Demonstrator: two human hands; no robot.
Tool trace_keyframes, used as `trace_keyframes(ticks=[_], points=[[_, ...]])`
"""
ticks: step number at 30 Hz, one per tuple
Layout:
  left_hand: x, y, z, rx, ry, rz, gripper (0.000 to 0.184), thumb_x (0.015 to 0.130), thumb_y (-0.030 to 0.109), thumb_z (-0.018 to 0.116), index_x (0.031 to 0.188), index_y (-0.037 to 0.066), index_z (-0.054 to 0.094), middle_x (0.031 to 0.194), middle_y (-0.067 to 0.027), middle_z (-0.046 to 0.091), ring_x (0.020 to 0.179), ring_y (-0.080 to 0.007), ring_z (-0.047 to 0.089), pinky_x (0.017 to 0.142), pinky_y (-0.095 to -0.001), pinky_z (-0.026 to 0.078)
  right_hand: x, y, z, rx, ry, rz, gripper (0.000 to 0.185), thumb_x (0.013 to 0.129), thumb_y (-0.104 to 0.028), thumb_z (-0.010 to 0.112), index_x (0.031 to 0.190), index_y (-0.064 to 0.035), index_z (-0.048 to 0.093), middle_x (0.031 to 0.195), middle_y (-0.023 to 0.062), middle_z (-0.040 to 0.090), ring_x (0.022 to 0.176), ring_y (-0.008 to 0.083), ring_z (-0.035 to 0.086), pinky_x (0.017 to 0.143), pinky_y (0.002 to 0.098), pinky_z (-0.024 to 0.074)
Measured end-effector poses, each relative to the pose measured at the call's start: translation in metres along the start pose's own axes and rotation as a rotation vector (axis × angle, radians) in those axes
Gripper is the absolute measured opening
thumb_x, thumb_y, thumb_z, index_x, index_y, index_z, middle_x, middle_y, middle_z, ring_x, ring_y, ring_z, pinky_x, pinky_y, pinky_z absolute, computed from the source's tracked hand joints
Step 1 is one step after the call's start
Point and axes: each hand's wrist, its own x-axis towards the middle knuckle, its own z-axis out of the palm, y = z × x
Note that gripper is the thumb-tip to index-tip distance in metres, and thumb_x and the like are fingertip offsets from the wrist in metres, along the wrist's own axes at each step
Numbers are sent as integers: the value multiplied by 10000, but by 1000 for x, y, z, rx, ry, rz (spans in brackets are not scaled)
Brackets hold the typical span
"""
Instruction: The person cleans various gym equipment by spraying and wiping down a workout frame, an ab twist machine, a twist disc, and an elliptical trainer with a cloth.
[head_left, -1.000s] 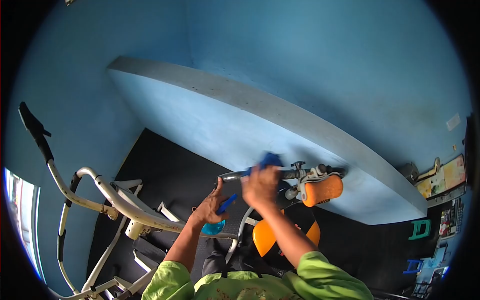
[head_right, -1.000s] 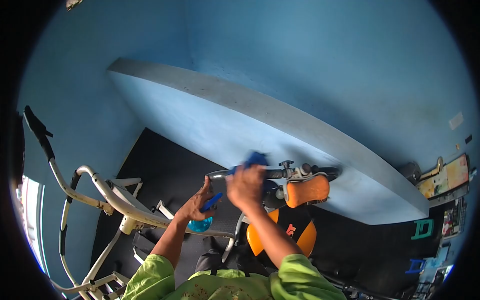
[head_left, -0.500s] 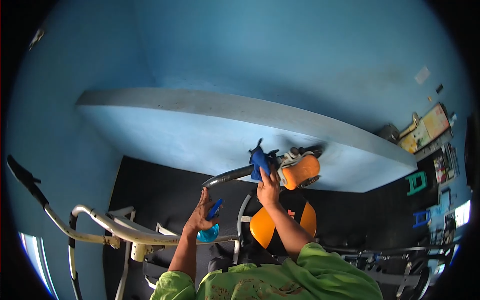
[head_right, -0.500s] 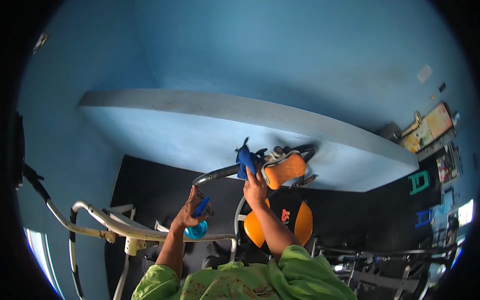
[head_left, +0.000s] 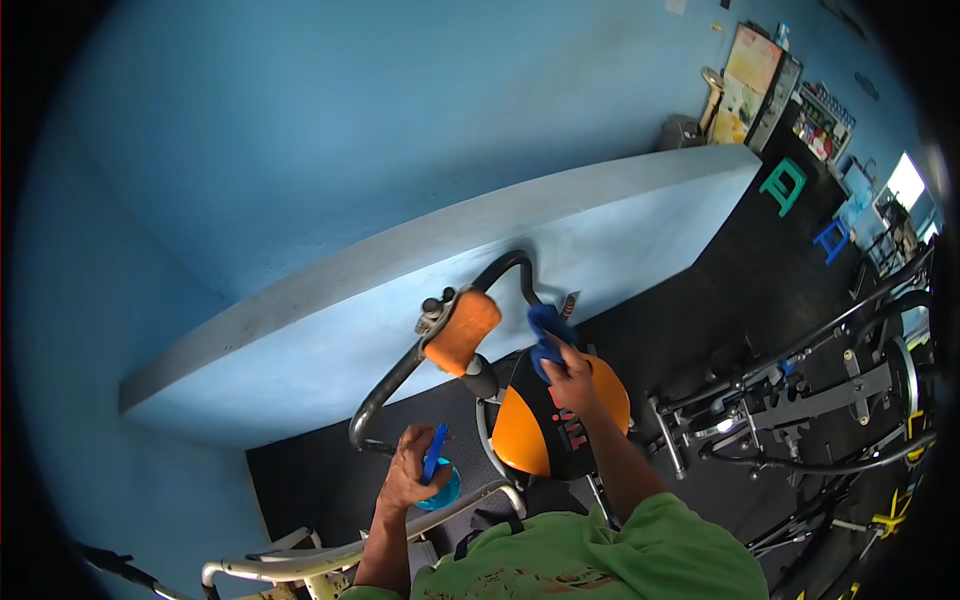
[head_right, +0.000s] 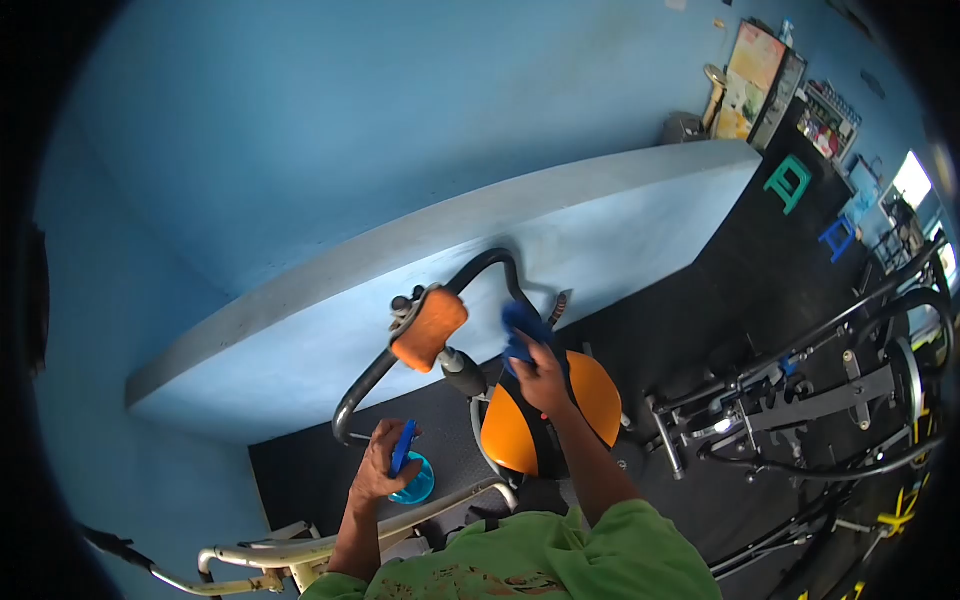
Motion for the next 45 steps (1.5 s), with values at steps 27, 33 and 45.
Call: trace_keyframes(ticks=[27,33,45], points=[[188,-1,109,221,-242,-417,467,696,181,698,1117,-3,613,1217,-171,522,1075,-350,561,963,-430,435,192,169,111,-163,-49,-578,494,593,-107,746,1059,-163,591,1119,141,543,1054,357,522,926,511,427],[223,-21,121,547,-334,-117,530,727,203,701,1181,-22,546,1232,-226,516,1111,-390,551,979,-459,426,182,189,137,-130,347,-64,566,573,-64,709,1109,-95,527,1101,237,473,1005,456,460,814,541,381],[299,-92,183,1247,-185,-47,496,753,403,632,1076,27,647,1486,-264,306,1402,-441,222,1082,-642,106,100,350,140,-310,384,341,641,556,-58,745,1134,-53,467,924,187,509,884,408,511,771,506,411]])
